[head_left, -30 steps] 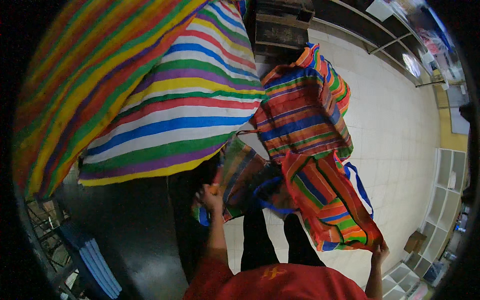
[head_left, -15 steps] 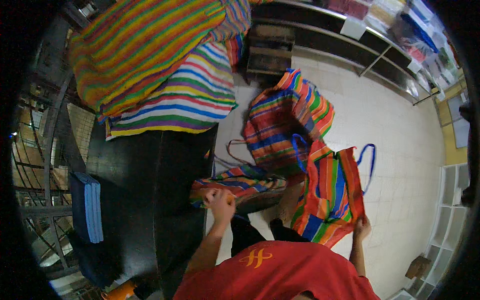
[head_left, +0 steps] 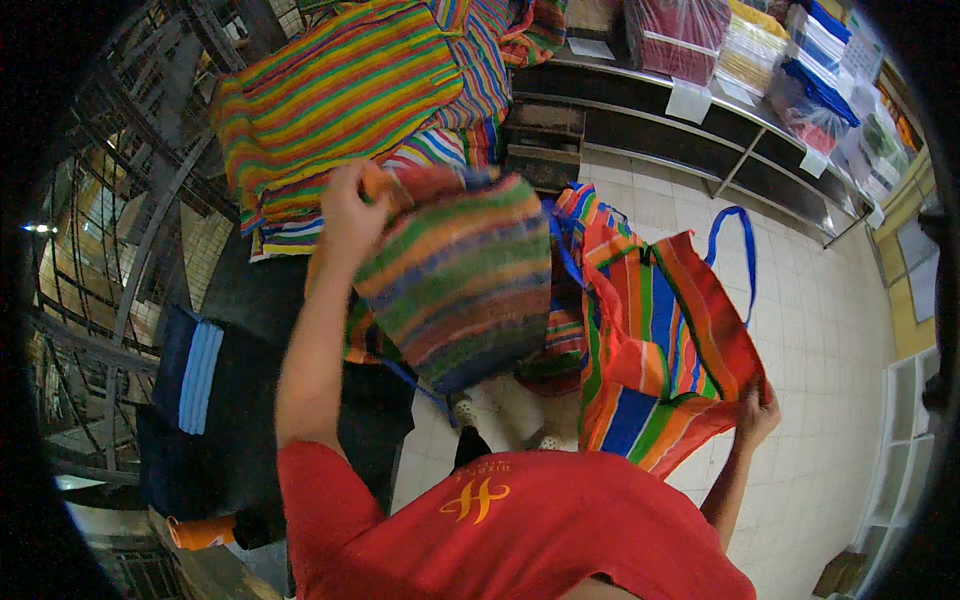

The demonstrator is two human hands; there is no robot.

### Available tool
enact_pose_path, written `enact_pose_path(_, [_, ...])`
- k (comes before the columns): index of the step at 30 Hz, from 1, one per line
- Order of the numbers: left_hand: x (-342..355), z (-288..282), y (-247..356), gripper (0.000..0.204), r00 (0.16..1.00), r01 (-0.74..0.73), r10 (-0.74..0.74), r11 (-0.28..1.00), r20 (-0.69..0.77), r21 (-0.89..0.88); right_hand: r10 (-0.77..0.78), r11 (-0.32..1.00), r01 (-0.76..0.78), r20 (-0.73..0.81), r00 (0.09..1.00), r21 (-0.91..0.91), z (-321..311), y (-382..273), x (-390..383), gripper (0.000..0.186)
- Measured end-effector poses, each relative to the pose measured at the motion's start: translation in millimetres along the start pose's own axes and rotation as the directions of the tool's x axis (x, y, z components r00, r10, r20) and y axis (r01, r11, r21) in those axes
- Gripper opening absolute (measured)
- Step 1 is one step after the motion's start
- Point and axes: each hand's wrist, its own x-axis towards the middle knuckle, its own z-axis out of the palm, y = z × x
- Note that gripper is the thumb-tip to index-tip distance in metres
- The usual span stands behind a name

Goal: The person repeatedly picks up colorful striped tote bags from a pile, folds them by hand, and places them into another bag. The process is repeated continuously throughout the clip.

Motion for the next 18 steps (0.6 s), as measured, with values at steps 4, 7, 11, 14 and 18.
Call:
enact_pose_path(4, [103.1, -42.1, -8.5, 0.042, 0.976, -0.145, 0.173, 0.969, -0.131, 0.200, 0.108, 0.987, -0.128, 0.186, 0.977, 0.097, -20.6, 14.7, -17.4, 0.026])
enact_pose_path(7, [165.9, -60.7, -2.3, 0.041, 0.940, -0.188, 0.234, 0.963, -0.249, 0.195, 0.120, 0.989, -0.137, 0.240, 0.963, 0.057, 24.9, 43.3, -55.8, 0.026])
enact_pose_path(11, [229.0, -92.8, -17.0, 0.041, 0.851, -0.246, 0.382, 0.897, -0.362, 0.368, 0.215, 0.970, -0.190, 0.173, 0.961, -0.151, 85.4, 45.4, -118.1, 0.032])
enact_pose_path(14, [278.7, -138.6, -57.2, 0.048, 0.820, -0.173, 0.382, 0.875, -0.427, 0.452, 0.263, 0.924, -0.207, 0.142, 0.954, -0.322, 124.9, 81.3, -149.8, 0.040])
enact_pose_path(18, [326.8, -207.5, -119.4, 0.056, 0.811, 0.040, 0.332, 0.789, -0.481, 0.613, 0.219, 0.927, -0.119, 0.254, 0.942, -0.356, 173.2, -7.0, -177.6, 0.044])
